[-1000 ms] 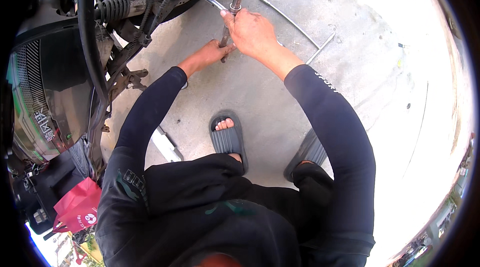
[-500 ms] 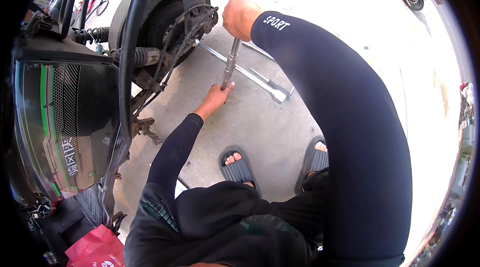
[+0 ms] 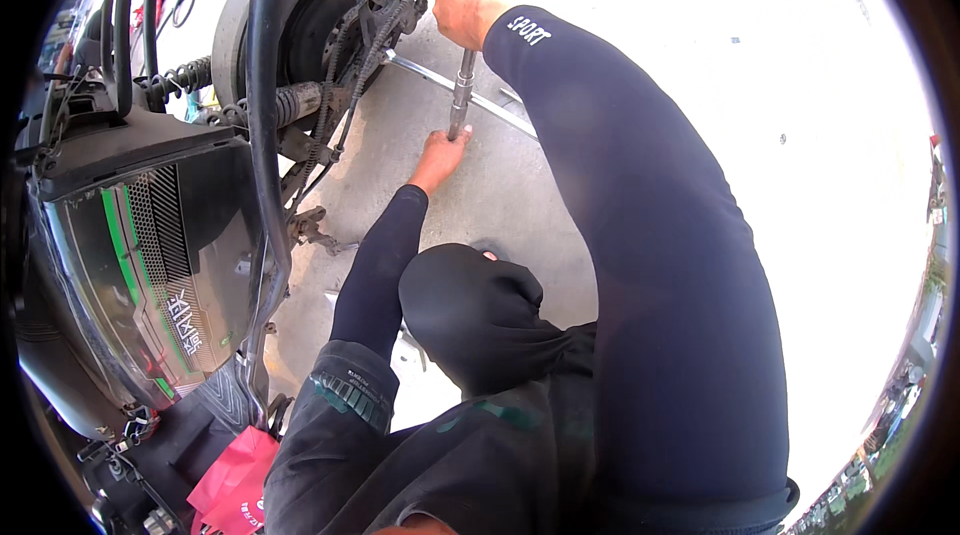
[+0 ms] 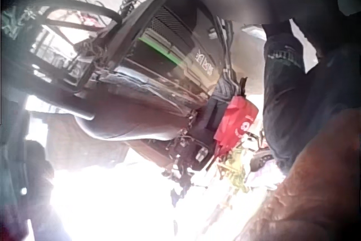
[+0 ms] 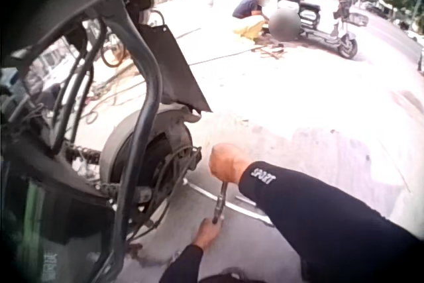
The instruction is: The person works on the front wheel area of a motorcycle, using a T-handle hex wrench and a screwdriver to remove and reinstall brake caliper bolts. The person removes the caliper, manipulates the brake hose, and then reattaches the caliper, tightening the bolts.
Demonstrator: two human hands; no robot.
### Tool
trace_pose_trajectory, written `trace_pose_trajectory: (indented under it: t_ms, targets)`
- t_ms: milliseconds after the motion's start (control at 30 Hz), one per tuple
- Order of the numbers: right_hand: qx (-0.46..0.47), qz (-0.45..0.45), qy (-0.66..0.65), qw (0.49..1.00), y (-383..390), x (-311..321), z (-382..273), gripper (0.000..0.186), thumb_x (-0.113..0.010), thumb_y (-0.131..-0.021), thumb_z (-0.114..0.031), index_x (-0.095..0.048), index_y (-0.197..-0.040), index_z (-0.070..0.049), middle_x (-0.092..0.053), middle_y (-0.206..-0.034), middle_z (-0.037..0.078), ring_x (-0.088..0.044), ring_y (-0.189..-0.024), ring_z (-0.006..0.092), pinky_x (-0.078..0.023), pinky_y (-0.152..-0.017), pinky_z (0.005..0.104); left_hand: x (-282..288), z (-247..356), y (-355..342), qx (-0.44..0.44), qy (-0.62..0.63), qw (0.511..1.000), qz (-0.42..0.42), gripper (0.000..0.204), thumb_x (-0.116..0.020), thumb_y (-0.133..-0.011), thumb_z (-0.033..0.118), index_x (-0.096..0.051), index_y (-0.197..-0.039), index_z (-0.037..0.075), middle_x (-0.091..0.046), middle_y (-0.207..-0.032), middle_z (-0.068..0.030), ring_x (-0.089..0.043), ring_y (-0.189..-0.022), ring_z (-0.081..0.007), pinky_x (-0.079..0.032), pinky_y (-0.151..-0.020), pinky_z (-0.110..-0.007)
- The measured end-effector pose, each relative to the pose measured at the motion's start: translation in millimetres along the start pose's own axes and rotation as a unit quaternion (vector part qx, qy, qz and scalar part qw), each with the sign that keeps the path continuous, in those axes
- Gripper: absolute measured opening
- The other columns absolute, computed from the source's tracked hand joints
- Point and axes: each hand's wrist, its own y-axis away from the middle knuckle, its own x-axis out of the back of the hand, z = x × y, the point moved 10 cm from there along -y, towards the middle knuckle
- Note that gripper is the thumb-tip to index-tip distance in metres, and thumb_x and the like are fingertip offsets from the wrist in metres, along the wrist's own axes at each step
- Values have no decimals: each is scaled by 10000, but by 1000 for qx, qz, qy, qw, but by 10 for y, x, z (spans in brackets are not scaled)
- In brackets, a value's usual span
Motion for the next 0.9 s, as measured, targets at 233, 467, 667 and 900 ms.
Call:
trace_pose_trajectory:
  t_ms: [233,467,667,900]
  targets:
    - [21,54,-43,997,-118,-184,40,56,-711,-827,-197,-754,-800,-174,-728,-791,-16,-716,-796,188,-565,-692,332,-62,-92,132,44,-15,998,-36,604,-599,-924,481,-691,-870,-114,-661,-879,-349,-655,-933,-479,-502,-863,-505]
    - [45,208,-146,966,-129,-192,185,167,-620,-839,-212,-777,-817,-158,-748,-846,29,-719,-827,248,-564,-698,395,75,-121,183,89,-29,995,-36,589,-607,-916,464,-679,-900,-120,-655,-917,-361,-648,-938,-490,-493,-877,-493]
    - [66,199,-146,967,-66,-241,174,139,-650,-815,-206,-778,-826,-152,-751,-877,39,-725,-841,261,-573,-725,398,125,-191,359,144,-31,988,-50,601,-605,-913,461,-659,-915,-137,-658,-923,-356,-656,-931,-482,-493,-862,-489]
    - [72,141,-179,971,-158,-359,225,143,-660,-757,-165,-775,-820,-109,-753,-900,96,-723,-859,287,-575,-768,396,314,-434,372,111,-76,991,-5,545,-611,-916,454,-581,-668,-31,-603,-638,-160,-620,-618,-289,-487,-639,-432]
